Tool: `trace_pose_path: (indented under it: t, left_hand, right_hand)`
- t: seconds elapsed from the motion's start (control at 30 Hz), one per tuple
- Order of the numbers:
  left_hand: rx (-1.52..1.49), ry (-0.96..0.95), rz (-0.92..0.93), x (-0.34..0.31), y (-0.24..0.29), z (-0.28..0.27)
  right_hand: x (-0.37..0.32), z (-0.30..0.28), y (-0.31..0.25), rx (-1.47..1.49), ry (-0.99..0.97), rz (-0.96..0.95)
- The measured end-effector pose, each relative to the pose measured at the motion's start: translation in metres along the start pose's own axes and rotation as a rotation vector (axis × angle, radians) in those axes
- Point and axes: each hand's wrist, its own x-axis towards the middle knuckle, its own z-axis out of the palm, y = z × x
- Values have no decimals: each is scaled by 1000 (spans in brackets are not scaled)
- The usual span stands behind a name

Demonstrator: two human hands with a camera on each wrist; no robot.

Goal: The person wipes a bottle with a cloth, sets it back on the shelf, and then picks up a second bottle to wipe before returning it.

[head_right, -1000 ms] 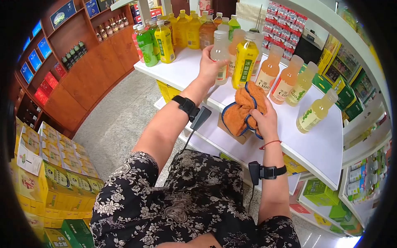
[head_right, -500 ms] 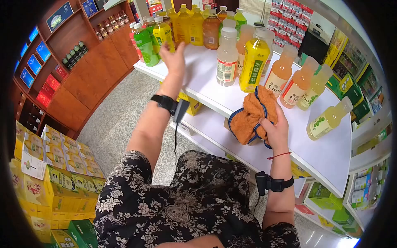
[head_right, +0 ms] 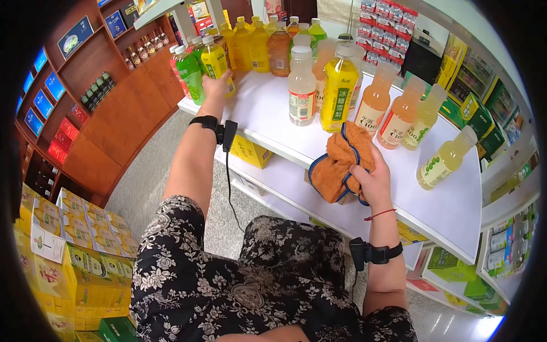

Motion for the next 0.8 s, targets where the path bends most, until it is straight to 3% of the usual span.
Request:
trace_pose_path:
  t: [0.07,0.2,0.3,0.37,0.4,0.47,0.5,0.57,0.7,0.77,0.8]
  left_hand:
    - [145,-26,9,-4,4,-8]
    - [101,-140,3,-24,13,-23]
    - [-34,-70,57,-56,17,-30]
    - [-508,-168,72,-92,38,-48]
    - [-506,-168,64,-109,47,-57]
    - [-824,-405,-68,-147,66,-77]
    - [-824,-401,-79,-165,79,-88]
    - [-1042,-634,-246,-202,98,-105]
    - [-1249,-764,-429,-265,105,-114]
    - [-1370,-966,-466,-288,101,-116]
    - [-1383,-963,-479,-299,99,-119]
  right_hand:
    - [0,1,0,8,-5,-4]
    - [2,-1,2,-22,-5,-16]
    - [-1,2,0,-41,5,-24]
    - [0,2,-3,-83,-13,-35]
    - [2,1,-1,-87,-16,-29]
    - [3,-1,3,-94,-19,-69]
    - [2,1,1,-50,-21,-50]
    - [2,3,-2,-39,-25,-52]
    - [-1,5,-7,-22,-14,-50]
    - [3,2,-2,9,-1,-71]
    - [4,2,-2,-7,-1,-65]
